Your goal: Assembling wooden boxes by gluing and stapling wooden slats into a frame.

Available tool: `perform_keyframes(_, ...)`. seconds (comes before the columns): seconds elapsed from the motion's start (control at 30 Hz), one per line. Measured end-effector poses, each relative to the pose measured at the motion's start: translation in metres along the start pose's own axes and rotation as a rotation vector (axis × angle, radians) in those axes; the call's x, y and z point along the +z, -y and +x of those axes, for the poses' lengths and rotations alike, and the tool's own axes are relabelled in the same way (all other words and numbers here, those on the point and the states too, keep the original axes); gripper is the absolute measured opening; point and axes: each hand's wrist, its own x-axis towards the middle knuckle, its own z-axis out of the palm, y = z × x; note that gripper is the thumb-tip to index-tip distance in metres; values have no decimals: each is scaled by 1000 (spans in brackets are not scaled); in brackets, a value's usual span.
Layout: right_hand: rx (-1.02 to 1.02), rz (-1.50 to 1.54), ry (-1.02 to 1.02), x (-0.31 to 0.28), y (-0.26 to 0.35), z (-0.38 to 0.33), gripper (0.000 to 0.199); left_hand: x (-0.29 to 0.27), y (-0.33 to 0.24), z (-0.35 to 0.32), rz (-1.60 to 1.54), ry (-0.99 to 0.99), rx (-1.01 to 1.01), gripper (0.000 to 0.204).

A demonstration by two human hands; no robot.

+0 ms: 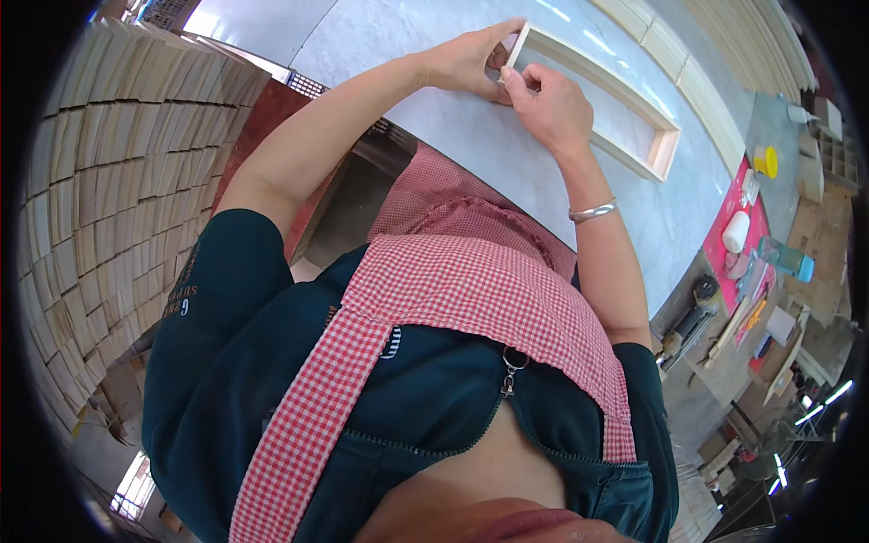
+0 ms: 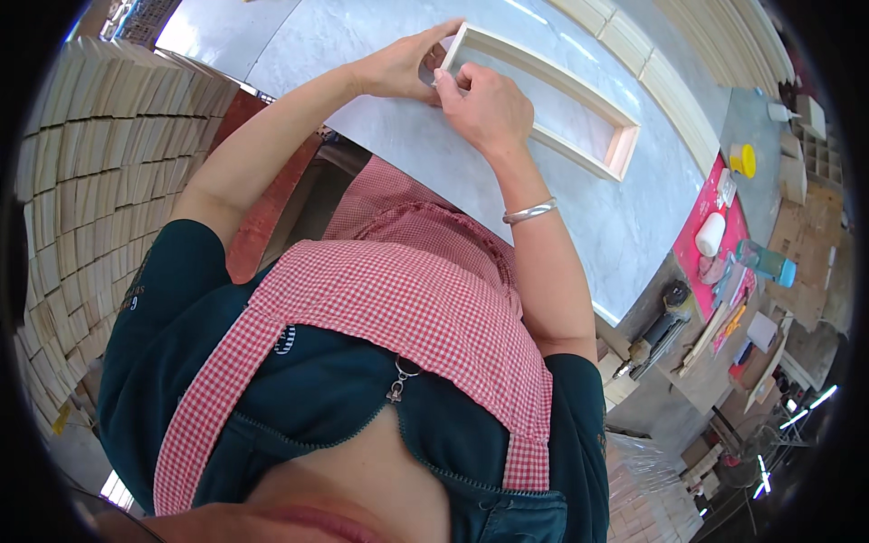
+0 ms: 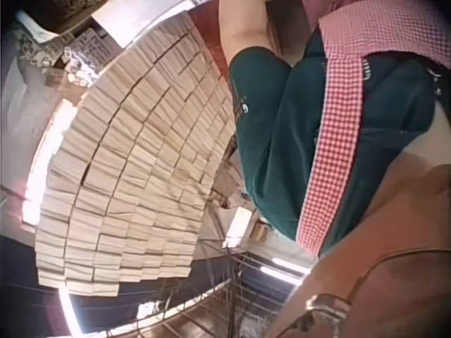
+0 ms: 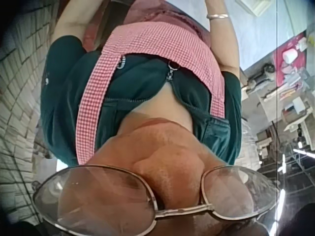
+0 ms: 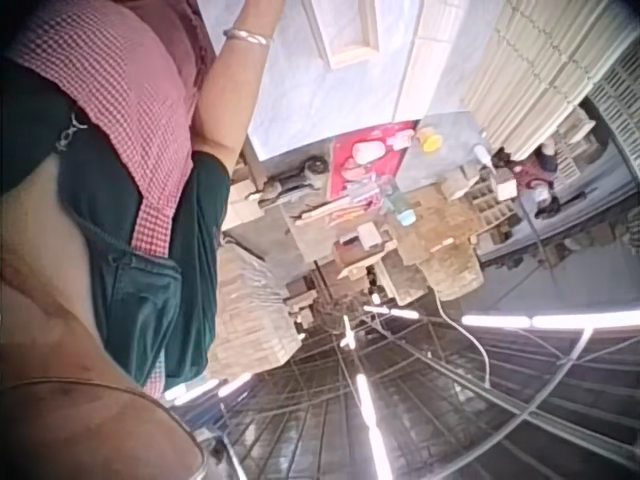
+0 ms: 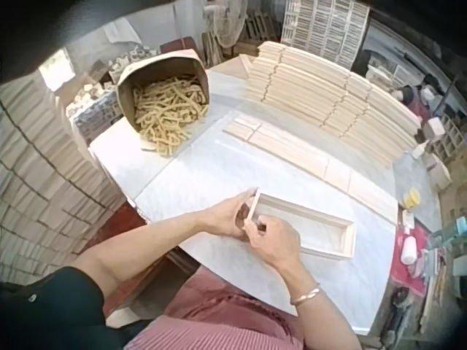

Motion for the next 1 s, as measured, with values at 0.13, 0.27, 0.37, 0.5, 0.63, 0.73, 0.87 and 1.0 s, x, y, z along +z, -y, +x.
perform_keyframes(0.13, -222, 177, -326, 17, -6, -6, 17, 7, 23, 4, 55, -138, 153, 106)
perform_keyframes(0.27, -467, 137, -440, 24, -21, -4, 14, 6, 26, 5, 37, -148, 165, 108)
perform_keyframes(0.37, -640, 38, -446, 26, -29, -2, 25, 5, 23, 3, 1, -112, 130, 109)
perform_keyframes(0.5, -674, -41, -472, 29, -32, -3, 32, 9, 25, 2, -66, -116, 143, 109)
perform_keyframes(0.63, -692, -22, -501, 30, -30, 0, 22, 7, 31, 3, -25, -117, 246, 110)
perform_keyframes(0.73, -633, 3, -513, 31, -21, 0, 16, 9, 34, 4, -27, -126, 275, 110)
perform_keyframes(0.87, -441, 62, -531, 33, -5, 1, 16, 11, 36, 5, -60, -149, 259, 109)
perform_keyframes(1.0, -361, -143, -606, 44, -4, 11, 32, 5, 31, 7, -100, -98, 247, 109)
